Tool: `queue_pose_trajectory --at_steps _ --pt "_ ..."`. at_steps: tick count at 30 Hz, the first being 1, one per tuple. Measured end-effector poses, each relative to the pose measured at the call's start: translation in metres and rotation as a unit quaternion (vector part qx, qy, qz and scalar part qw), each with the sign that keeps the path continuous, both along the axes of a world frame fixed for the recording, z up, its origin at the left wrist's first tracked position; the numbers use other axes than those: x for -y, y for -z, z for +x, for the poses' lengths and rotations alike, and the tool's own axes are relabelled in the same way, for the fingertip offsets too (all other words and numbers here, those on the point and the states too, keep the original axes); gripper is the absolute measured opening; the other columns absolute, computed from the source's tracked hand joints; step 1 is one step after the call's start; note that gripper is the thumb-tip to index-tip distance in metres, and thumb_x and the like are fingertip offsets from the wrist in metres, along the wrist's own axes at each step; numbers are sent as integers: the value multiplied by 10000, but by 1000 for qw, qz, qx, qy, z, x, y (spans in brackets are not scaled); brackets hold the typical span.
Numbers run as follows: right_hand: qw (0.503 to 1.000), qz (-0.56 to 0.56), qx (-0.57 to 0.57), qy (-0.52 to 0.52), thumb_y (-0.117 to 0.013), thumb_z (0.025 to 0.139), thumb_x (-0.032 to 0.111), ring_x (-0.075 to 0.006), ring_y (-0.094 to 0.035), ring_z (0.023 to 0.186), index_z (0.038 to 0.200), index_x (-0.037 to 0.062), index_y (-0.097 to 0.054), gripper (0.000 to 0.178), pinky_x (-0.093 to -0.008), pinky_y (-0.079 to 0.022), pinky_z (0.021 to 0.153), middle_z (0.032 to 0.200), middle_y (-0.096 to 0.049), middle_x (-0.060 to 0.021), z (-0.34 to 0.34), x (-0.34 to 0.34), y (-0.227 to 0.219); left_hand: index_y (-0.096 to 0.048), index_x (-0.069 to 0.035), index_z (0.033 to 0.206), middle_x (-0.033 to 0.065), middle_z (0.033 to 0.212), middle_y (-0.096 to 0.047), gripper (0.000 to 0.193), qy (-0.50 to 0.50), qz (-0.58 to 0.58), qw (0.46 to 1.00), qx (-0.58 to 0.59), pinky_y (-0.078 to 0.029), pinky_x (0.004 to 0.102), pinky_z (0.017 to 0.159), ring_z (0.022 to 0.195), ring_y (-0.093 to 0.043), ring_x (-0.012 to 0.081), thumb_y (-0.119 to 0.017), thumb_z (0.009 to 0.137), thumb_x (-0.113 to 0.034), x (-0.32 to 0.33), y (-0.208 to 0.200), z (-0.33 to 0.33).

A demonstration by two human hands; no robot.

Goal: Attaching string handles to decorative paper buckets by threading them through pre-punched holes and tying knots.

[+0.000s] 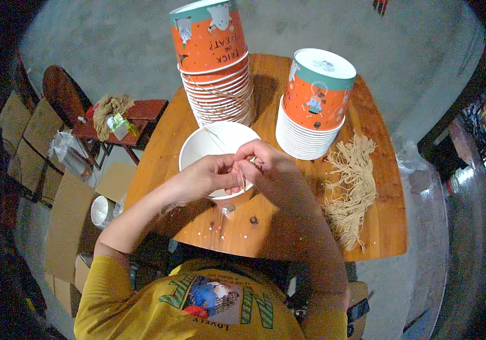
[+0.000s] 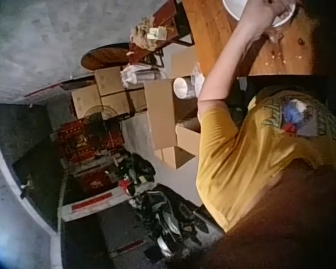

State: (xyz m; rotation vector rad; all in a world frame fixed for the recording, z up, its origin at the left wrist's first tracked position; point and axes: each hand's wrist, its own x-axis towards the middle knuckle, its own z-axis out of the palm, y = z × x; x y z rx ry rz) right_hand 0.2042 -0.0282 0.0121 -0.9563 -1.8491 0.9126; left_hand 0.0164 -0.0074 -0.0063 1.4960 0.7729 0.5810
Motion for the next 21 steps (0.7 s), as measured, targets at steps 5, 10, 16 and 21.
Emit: queue_pose_trajectory --at_steps 5,10,16,21 --pt "990 100 39 93 -617 868 42 -64 -498 664 949 21 -602 85 -213 -427 623 790 -580 2 1 -9 19 -581 -8 955 -3 829 -576 95 31 -49 998 -7 -433 217 678 751 -518 72 -594 911 -92 -2 -6 0" --pt "969 199 88 116 -616 847 34 -227 -622 734 933 39 -576 96 -317 -501 648 821 -581 -108 12 -8 33 -609 -19 937 -13 804 -587 100 37 -84 996 10 -412 192 638 713 -512 49 -619 899 -110 -2 -7 2" --pt "984 146 -34 94 -679 826 44 -120 -555 663 938 74 -578 153 -266 -462 589 829 -534 -29 21 13 49 -608 -30 918 -33 761 -567 98 18 -83 996 4 -394 183 589 656 -481 36 -620 901 -125 -6 -5 8" --pt "976 166 58 127 -720 785 67 -143 -556 612 924 82 -580 198 -274 -454 528 798 -536 -46 14 26 39 -603 -42 930 -40 749 -559 93 32 -77 997 4 -390 173 579 645 -477 27 -619 903 -130 -8 -2 8"
